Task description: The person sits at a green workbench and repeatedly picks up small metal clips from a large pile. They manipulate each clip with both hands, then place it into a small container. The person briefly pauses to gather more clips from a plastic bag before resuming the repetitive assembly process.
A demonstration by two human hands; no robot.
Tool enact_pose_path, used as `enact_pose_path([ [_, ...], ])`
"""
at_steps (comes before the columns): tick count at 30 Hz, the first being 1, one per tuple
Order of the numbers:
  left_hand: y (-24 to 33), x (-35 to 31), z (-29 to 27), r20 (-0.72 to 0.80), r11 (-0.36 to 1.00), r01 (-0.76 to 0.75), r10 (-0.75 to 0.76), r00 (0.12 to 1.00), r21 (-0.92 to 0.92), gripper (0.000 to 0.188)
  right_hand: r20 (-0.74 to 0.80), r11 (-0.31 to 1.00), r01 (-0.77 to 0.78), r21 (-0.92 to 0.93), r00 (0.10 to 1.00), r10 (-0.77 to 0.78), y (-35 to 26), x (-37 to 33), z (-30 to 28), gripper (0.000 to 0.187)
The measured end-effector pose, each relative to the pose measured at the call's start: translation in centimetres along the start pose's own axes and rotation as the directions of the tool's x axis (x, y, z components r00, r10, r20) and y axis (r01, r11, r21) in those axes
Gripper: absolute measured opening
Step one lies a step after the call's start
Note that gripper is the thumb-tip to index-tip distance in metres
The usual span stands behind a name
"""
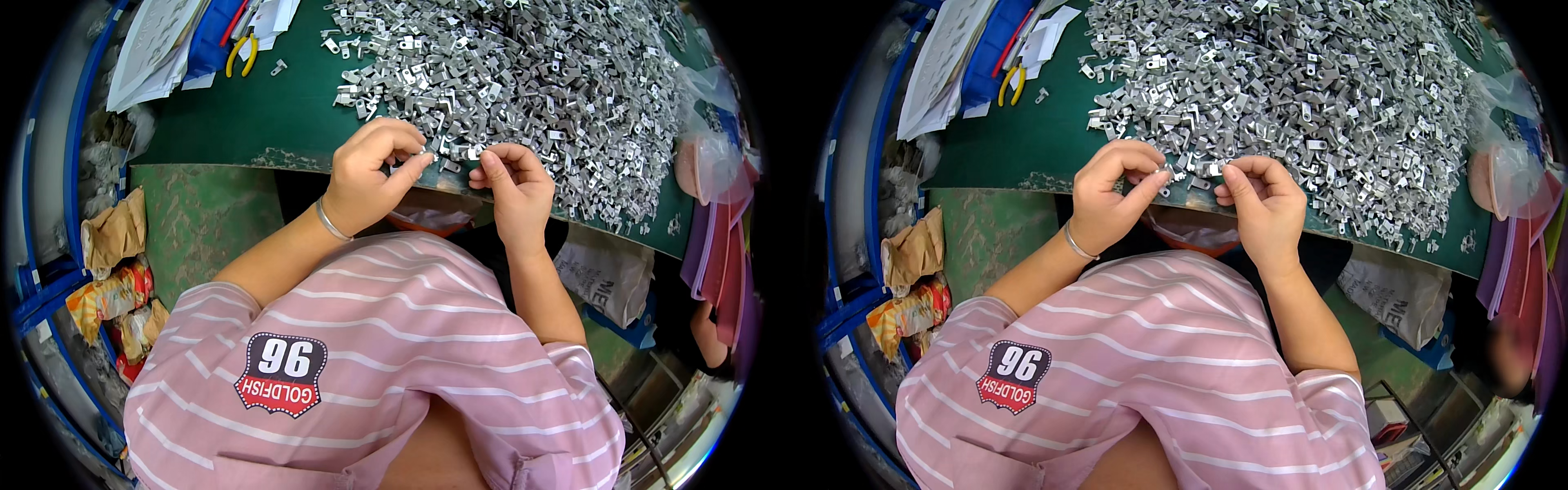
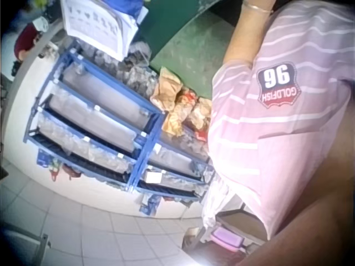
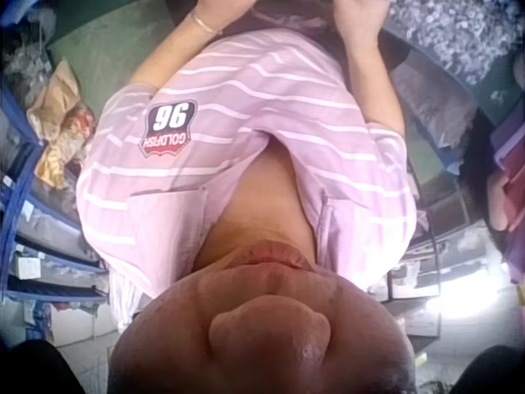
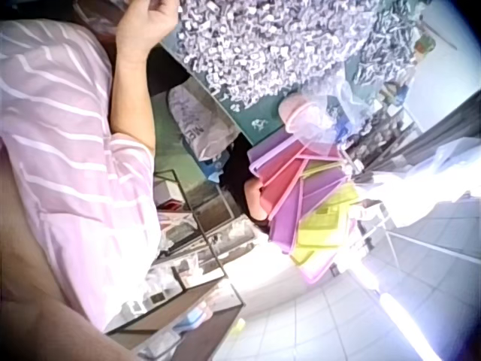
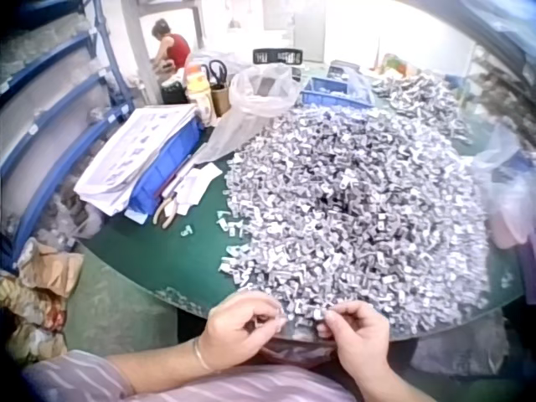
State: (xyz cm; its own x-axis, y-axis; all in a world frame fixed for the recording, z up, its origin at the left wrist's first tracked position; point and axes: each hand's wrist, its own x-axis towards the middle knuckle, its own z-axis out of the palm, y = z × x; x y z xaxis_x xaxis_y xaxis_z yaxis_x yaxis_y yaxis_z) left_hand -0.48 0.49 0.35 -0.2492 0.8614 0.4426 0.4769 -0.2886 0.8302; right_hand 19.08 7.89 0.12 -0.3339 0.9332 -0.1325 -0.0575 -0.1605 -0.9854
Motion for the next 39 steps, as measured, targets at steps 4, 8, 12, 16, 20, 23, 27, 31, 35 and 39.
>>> enact_pose_path([
  [4,-0.4,-0.4,0.4,0.039,0.861,0.336,-0.348,0.937,-0.381,0.013,-0.021,1.000,0.026,-0.003,0.999,-0.026,0.4,0.1,-0.1,0.012],
  [8,1.0,0.5,-0.4,0.233,0.604,0.585,-0.561,0.794,-0.541,0.015,-0.002,0.981,-0.067,0.184,0.998,0.069,0.3,0.2,-0.6,0.013],
  [12,1.5,0.5,-0.8,0.286,0.551,0.625,-0.580,0.763,-0.553,0.012,0.074,0.925,-0.151,0.348,0.988,0.134,-0.2,-0.2,-0.8,0.013],
  [16,1.4,-0.7,-1.2,0.276,0.701,0.503,-0.421,0.864,-0.506,0.009,0.152,0.965,-0.017,0.263,0.988,-0.024,0.2,-1.4,-0.9,0.012],
  [20,1.1,-1.5,-2.0,0.303,0.824,0.376,-0.262,0.916,-0.424,0.014,0.219,0.971,0.048,0.232,0.970,-0.100,0.1,-1.8,-0.9,0.013],
  [23,1.7,-1.5,-2.3,0.349,0.962,0.196,-0.121,0.929,-0.189,0.016,0.308,0.988,0.145,0.057,0.939,-0.156,0.1,-2.0,-1.2,0.014],
  [27,1.4,-1.9,-1.4,0.322,1.000,-0.028,0.026,0.946,0.002,0.017,0.318,0.816,0.438,-0.377,0.889,-0.330,-0.1,-1.9,-1.2,0.018],
  [31,1.3,-0.3,0.9,0.185,0.948,-0.212,0.171,0.968,0.236,0.022,0.336,0.492,0.603,-0.628,0.780,-0.528,0.2,-0.2,-0.5,0.021],
  [35,0.9,0.6,2.6,0.223,0.889,-0.206,0.122,0.967,0.408,0.029,0.322,0.576,0.543,-0.612,0.835,-0.446,0.2,0.2,-0.7,0.021],
  [39,0.8,1.0,1.8,0.195,0.957,-0.104,0.052,0.979,0.270,0.024,0.263,0.775,0.434,-0.460,0.900,-0.348,-0.3,-0.8,-1.2,0.017],
])
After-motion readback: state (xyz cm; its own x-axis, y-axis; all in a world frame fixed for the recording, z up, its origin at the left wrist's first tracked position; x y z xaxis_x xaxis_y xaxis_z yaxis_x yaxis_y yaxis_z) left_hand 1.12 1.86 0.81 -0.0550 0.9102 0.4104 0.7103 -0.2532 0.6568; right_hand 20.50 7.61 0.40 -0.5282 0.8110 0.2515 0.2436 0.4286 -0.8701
